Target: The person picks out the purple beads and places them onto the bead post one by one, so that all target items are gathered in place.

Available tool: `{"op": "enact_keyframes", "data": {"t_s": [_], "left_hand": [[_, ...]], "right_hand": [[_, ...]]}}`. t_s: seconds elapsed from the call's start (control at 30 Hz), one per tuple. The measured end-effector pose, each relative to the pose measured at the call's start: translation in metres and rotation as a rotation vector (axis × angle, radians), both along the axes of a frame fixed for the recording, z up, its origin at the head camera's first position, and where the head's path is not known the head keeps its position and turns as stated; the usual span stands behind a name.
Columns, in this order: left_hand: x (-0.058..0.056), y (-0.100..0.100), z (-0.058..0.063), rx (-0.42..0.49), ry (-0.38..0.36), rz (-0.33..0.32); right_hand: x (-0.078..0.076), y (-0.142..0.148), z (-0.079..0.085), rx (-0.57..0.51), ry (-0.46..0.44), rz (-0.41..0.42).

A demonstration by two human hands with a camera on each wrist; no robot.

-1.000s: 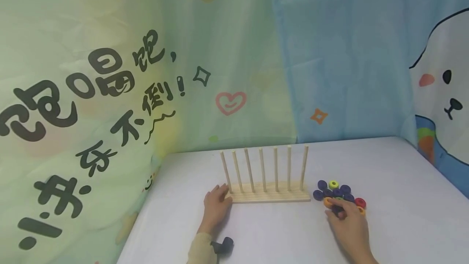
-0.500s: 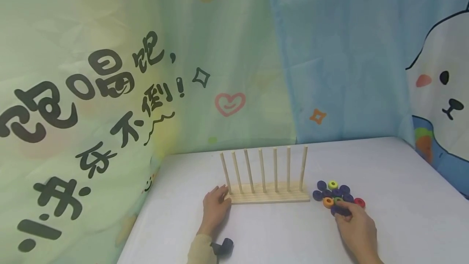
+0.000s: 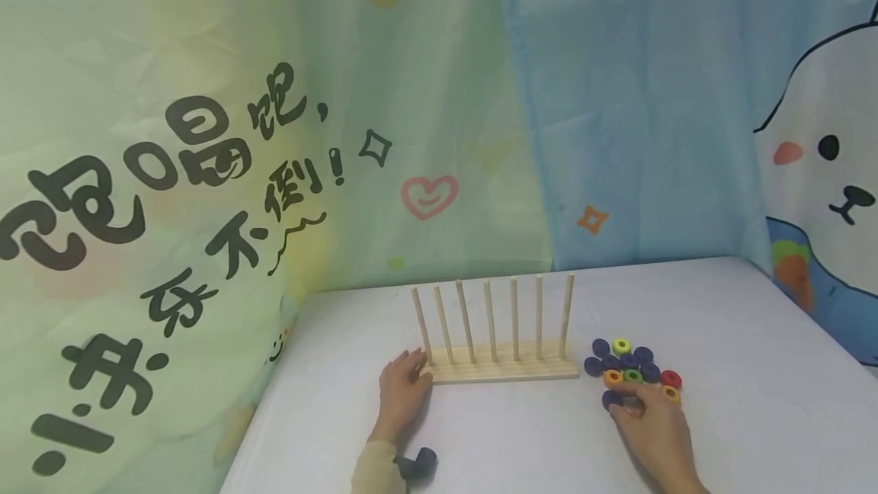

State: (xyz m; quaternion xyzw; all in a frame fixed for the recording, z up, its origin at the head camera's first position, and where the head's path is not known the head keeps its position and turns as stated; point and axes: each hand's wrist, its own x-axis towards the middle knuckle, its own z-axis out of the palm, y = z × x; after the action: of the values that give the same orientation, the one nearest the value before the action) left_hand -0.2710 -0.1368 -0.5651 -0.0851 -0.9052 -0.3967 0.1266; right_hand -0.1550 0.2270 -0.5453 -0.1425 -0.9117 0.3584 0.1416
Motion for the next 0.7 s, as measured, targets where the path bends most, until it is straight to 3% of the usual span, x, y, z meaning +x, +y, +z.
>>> {"op": "enact_keyframes", "data": {"t_s": [0.33, 0.7], "left_hand": [[0.0032, -0.0008, 0.0011, -0.005, 0.03, -0.007], [0.0023, 0.0006, 0.0012, -0.028, 0.01, -0.003]], "right_hand": [[0.0003, -0.0052, -0.0006, -0.056, -0.091, 0.051], [-0.0022, -0.0064, 0.0001, 0.011, -0.106, 0.106]]}}
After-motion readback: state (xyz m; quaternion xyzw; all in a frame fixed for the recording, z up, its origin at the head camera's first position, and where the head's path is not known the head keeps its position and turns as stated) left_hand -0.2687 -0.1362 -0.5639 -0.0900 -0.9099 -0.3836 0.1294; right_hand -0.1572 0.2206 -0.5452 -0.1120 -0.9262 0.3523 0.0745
